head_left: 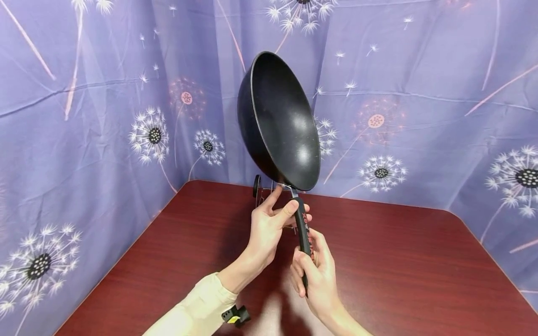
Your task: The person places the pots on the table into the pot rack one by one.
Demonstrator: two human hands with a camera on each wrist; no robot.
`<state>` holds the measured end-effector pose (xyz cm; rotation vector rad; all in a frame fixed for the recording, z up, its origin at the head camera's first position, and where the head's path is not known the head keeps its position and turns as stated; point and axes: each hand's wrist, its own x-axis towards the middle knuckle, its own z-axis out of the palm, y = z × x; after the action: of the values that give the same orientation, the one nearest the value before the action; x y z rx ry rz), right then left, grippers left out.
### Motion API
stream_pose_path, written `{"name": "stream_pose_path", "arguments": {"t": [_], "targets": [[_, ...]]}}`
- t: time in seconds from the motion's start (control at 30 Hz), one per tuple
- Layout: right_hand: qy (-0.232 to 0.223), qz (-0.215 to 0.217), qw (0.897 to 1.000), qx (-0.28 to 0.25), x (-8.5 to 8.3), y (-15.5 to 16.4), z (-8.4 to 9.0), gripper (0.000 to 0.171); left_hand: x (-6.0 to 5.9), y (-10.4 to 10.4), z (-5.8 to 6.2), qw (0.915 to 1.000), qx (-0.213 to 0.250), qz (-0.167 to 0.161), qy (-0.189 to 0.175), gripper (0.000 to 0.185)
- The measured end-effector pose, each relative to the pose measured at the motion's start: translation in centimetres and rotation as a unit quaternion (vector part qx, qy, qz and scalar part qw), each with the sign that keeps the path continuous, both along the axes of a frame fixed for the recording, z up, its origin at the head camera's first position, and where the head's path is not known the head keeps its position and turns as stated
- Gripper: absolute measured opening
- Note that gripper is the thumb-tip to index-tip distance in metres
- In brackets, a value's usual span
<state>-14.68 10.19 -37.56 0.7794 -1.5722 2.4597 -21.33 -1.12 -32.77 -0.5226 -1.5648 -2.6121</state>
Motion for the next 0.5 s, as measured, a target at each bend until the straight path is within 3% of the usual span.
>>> {"name": "stream_pose_path", "arguments": {"t": [0.2,0.5], "targets": [[0.001,0.008,1.000,-0.010,-0.1,-0.5,-0.1,0.045,0.2,-0.2,-0.2,0.9996,0.005,0.015,-0.025,0.070],[-0.024,0.046,0.998,-0.046,-0.1,-1.2,-0.3,0.043,0.0,-0.4,-0.4,0.9991,-0.008,0.035,-0.024,0.073]]}}
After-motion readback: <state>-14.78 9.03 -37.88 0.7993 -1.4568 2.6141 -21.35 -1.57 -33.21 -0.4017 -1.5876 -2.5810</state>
